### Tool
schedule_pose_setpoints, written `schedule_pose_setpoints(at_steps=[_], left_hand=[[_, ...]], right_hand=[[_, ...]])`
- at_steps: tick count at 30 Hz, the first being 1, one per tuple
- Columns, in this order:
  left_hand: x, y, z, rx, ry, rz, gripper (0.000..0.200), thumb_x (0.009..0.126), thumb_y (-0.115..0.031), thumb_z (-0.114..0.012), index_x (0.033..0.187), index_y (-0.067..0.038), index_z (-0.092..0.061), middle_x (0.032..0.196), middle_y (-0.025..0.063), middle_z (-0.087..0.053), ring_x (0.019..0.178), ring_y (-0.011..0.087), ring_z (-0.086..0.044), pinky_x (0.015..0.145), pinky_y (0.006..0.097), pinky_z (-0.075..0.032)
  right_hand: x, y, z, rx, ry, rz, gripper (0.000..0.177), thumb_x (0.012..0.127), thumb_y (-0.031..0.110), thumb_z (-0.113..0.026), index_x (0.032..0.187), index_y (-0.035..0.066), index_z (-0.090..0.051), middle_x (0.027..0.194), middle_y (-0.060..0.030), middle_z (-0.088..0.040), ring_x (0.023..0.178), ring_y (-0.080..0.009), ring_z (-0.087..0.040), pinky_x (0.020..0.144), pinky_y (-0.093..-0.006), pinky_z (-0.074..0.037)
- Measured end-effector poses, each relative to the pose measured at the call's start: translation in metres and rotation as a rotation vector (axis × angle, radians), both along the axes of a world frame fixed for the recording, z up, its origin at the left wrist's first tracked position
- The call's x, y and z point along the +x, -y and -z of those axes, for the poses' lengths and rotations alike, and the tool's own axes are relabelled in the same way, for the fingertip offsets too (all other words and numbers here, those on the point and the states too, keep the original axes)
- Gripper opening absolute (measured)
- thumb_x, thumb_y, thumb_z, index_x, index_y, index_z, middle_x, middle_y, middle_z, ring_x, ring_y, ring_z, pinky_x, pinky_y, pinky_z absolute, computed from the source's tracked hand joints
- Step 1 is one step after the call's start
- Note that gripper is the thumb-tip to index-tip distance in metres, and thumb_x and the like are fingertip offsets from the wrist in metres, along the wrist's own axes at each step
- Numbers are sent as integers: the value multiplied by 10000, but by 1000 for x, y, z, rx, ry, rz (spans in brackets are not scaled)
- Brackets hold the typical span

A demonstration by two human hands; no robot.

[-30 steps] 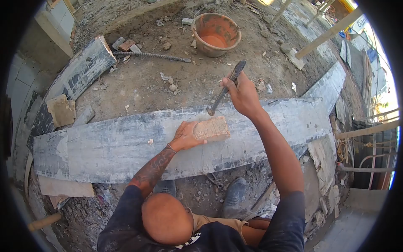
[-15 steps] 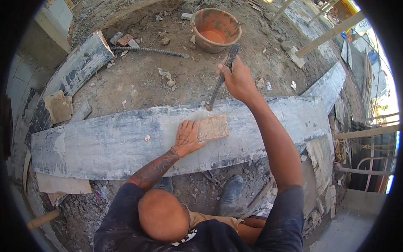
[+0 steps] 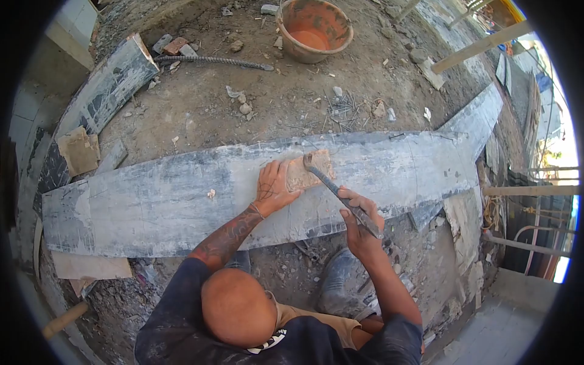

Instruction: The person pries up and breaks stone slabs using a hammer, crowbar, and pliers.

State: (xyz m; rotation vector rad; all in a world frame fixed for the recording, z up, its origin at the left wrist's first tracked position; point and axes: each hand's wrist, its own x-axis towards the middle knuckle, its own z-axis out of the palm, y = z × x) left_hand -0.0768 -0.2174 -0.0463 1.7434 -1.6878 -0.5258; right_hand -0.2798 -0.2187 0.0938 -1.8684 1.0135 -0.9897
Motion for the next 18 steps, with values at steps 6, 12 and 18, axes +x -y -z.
schedule_pose_setpoints(at_steps=[6,12,18], left_hand=[[1,2,1,14,-42,6,740,566,-310,-740,1163,9,-441,1046,143,-451,999,306,-427,873,400,-328],[10,0,12,-136,-85,-41,732,557,-290,-749,1155,6,-447,1031,152,-458,992,315,-435,867,413,-347],[38,-6,17,-126,-114,69,700,555,-292,-755,1119,16,-476,1032,169,-466,992,336,-447,870,425,-361]], right_hand=[[9,25,-24,160,-121,112,143,870,81,-551,983,-4,-525,973,-104,-587,929,-173,-550,846,-299,-432],[59,110,-55,325,-140,58,153,880,136,-549,939,-4,-534,804,-47,-571,759,-110,-562,692,-271,-514],[77,116,-56,295,-232,78,170,873,148,-563,930,-10,-542,784,-49,-582,716,-104,-571,664,-266,-517]])
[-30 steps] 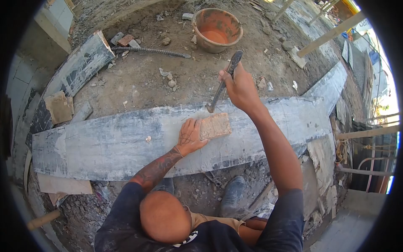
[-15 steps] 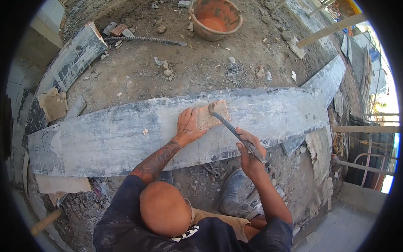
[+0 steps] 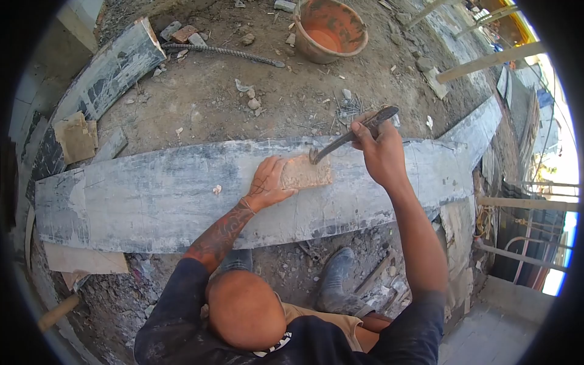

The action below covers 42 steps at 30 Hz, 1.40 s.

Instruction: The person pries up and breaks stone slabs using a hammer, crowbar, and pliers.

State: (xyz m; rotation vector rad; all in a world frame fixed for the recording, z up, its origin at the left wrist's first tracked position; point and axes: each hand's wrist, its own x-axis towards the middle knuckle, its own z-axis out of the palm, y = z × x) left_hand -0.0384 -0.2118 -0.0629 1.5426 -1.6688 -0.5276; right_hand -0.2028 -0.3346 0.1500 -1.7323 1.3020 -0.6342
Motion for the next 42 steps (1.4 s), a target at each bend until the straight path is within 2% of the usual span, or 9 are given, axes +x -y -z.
schedule_pose_setpoints(at_steps=[15,19,21,23,26,30,32,38,42], left_hand=[[-1,2,-10,114,-39,-31,649,538,-300,-749,1044,6,-482,964,135,-440,939,300,-441,824,394,-366],[-1,4,-12,117,-42,-15,646,534,-294,-748,1046,-1,-484,949,126,-440,930,294,-441,820,394,-368],[0,5,-12,103,-41,-22,647,538,-296,-757,1049,-4,-487,954,131,-457,924,296,-451,805,385,-376],[1,5,-14,91,-39,-17,647,539,-296,-757,1049,-3,-487,952,130,-457,925,295,-450,805,384,-375],[-2,5,-12,80,-33,-19,649,540,-295,-756,1050,1,-486,950,129,-456,926,294,-449,806,384,-374],[-1,3,-11,40,13,-9,663,539,-295,-759,1062,4,-480,950,127,-456,931,293,-449,811,386,-372],[1,6,-13,114,-2,14,677,543,-295,-759,1079,3,-474,966,129,-457,943,296,-448,821,390,-369],[-6,-2,-8,104,-5,-18,729,557,-302,-760,1141,4,-448,1050,144,-457,1012,314,-429,875,413,-345],[1,7,-25,109,65,22,690,606,-282,-722,1177,-22,-437,1190,156,-432,1120,320,-392,920,425,-323]], right_hand=[[-40,-137,50,-435,-106,-35,163,807,-41,-576,966,-11,-560,1038,-179,-608,931,-228,-607,791,-310,-475],[-46,-165,65,-151,246,274,242,783,-78,-565,1012,-1,-558,1108,-184,-569,974,-258,-595,830,-324,-455],[-52,-158,52,-330,-161,-8,317,765,-106,-553,1061,7,-556,1166,-183,-529,1005,-257,-580,861,-328,-438],[-53,-154,31,-202,-85,-8,283,778,-93,-535,1043,-2,-572,1090,-170,-570,1031,-239,-560,882,-333,-421],[-72,-124,8,580,160,34,143,843,56,-525,903,-61,-581,877,-187,-616,854,-227,-625,721,-328,-483],[-8,-93,-35,678,-570,-80,254,844,143,-539,957,-82,-513,786,-247,-606,729,-322,-640,633,-397,-491],[-26,-124,13,124,-826,-210,294,837,132,-547,1029,-51,-418,641,-237,-576,611,-412,-584,550,-466,-430],[-81,-246,148,252,-711,187,179,858,134,-518,932,21,-400,613,-252,-530,609,-481,-519,537,-513,-390],[-69,-269,150,297,-570,336,158,871,161,-519,895,31,-432,613,-242,-525,608,-470,-518,529,-491,-390]])
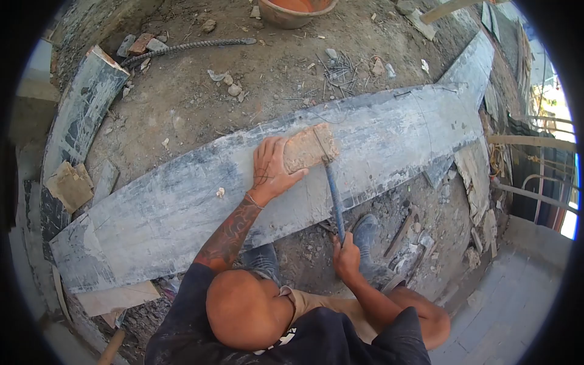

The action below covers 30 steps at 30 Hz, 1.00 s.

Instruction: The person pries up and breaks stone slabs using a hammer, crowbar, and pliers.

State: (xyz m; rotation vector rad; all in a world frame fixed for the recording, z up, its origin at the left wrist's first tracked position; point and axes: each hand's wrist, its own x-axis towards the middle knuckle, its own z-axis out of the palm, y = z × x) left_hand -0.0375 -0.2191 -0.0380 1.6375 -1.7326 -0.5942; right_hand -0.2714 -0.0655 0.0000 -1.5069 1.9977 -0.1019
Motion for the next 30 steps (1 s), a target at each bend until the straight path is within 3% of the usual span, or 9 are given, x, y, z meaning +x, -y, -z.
schedule_pose_setpoints(at_steps=[4,6,9,10,13,18,23,27,30], left_hand=[[-12,43,-13,-257,36,206,458,699,-193,-632,1117,-55,-505,1268,146,-426,1174,292,-382,943,430,-314],[-19,65,15,-451,192,472,200,774,-119,-536,963,-70,-576,1041,92,-548,1085,254,-476,980,441,-300],[-22,80,-11,-391,182,610,79,784,-85,-508,789,-81,-587,830,54,-587,898,214,-574,905,411,-369],[-25,85,-29,-321,154,630,91,758,-143,-578,819,-80,-604,814,81,-625,758,255,-605,746,406,-444],[-29,127,-69,-276,173,485,122,786,-180,-556,798,-63,-590,743,112,-595,699,285,-589,618,405,-452],[-22,220,-74,-310,569,424,208,835,-256,-494,799,-83,-604,735,115,-599,677,307,-586,599,406,-460],[-13,251,-71,-236,701,375,198,825,-265,-511,821,-106,-630,770,104,-614,716,290,-590,607,401,-461],[8,259,-54,-151,758,406,184,822,-233,-518,853,-102,-643,793,95,-619,787,283,-583,669,406,-450],[-5,232,-41,228,887,388,231,821,-193,-507,994,-93,-623,932,121,-603,963,290,-537,798,405,-416]], right_hand=[[-11,2,-14,-32,8,-24,191,861,219,-539,911,46,-476,643,-236,-561,613,-440,-551,534,-499,-401],[-21,17,-27,-32,-19,-32,193,856,218,-546,918,46,-485,640,-234,-559,609,-437,-553,532,-497,-402],[-45,38,-60,23,-86,-101,207,851,228,-554,943,49,-503,646,-229,-563,626,-434,-557,548,-486,-410],[-55,52,-73,32,-80,-165,218,845,228,-562,944,42,-506,640,-221,-561,625,-428,-557,556,-476,-414],[-86,97,-129,115,-79,-258,239,827,217,-583,930,12,-515,641,-206,-552,630,-395,-555,588,-440,-422],[-143,134,-176,-74,-162,-261,202,814,185,-599,879,11,-517,645,-160,-543,599,-266,-547,569,-369,-410],[-203,161,-162,-16,191,349,136,825,161,-579,830,34,-530,597,5,-477,554,-103,-431,518,-282,-354],[-229,179,-152,-229,-149,58,170,845,171,-562,831,4,-536,584,-84,-473,539,-163,-452,525,-304,-361],[-226,198,-164,-104,-18,-66,199,844,179,-555,848,-19,-539,626,-172,-511,570,-279,-516,558,-359,-395]])
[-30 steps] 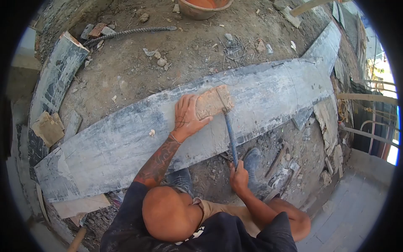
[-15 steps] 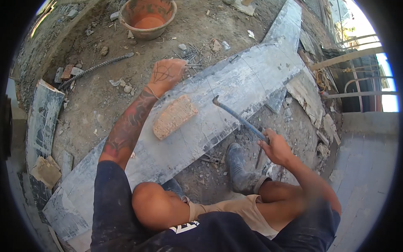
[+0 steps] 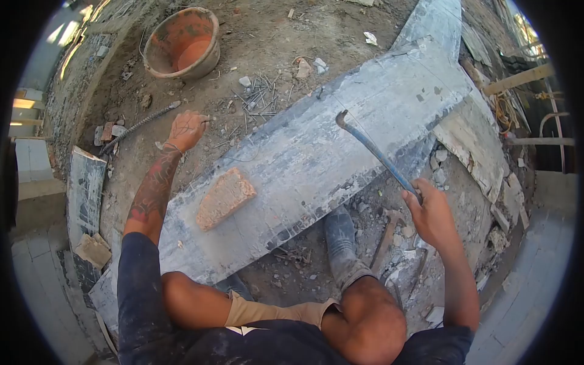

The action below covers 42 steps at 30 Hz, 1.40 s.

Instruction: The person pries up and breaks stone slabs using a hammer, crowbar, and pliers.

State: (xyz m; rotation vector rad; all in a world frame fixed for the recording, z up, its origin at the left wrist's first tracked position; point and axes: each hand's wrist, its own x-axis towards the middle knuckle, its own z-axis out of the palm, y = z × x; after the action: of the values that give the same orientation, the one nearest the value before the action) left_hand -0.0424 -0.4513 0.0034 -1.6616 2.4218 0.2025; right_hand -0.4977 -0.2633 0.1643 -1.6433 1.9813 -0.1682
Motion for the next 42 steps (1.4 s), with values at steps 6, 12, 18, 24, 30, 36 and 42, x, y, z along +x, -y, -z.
schedule_pose_setpoints(at_steps=[6,12,18,24,30,36,42], left_hand=[[-99,-7,-12,-334,-345,167,363,735,-154,-523,1067,-8,-532,1135,178,-492,1102,308,-440,912,397,-354],[-241,25,64,-39,-721,-11,384,779,-295,-598,1059,-32,-577,1094,168,-560,1019,322,-520,882,373,-409],[-269,30,68,-104,-877,-441,260,783,-283,-590,853,-37,-639,806,133,-632,794,319,-597,740,382,-449],[-279,20,79,-428,-959,-287,236,814,-242,-568,763,-14,-605,746,155,-606,699,338,-577,653,386,-431],[-291,28,78,-474,-949,-337,154,814,-153,-585,764,-14,-628,719,136,-611,689,291,-593,626,363,-442],[-280,24,73,-370,-987,-430,139,801,-139,-599,770,-6,-624,736,165,-602,696,299,-593,627,365,-442],[-260,47,61,-527,-1112,-643,150,770,-135,-630,710,-1,-600,643,156,-568,610,278,-584,563,353,-432]], right_hand=[[-15,50,56,40,4,-238,232,815,192,-569,922,-14,-572,753,-229,-577,741,-422,-552,642,-436,-425],[-23,2,122,-60,230,54,258,817,235,-573,930,4,-585,742,-229,-595,744,-396,-583,645,-413,-448],[-21,0,172,-82,148,303,311,854,295,-539,1048,53,-552,726,-249,-593,702,-427,-579,626,-463,-442],[-19,2,197,-85,243,357,364,875,309,-504,1106,29,-527,792,-278,-591,780,-457,-566,662,-481,-437],[-21,2,200,-85,279,352,354,887,293,-489,1116,24,-521,785,-275,-589,781,-452,-569,648,-464,-440],[-17,8,180,52,378,386,315,897,262,-483,1096,22,-530,762,-245,-594,735,-413,-590,637,-419,-445],[-22,7,201,-42,340,394,295,887,213,-513,1076,-11,-540,807,-231,-602,747,-357,-609,656,-374,-449]])
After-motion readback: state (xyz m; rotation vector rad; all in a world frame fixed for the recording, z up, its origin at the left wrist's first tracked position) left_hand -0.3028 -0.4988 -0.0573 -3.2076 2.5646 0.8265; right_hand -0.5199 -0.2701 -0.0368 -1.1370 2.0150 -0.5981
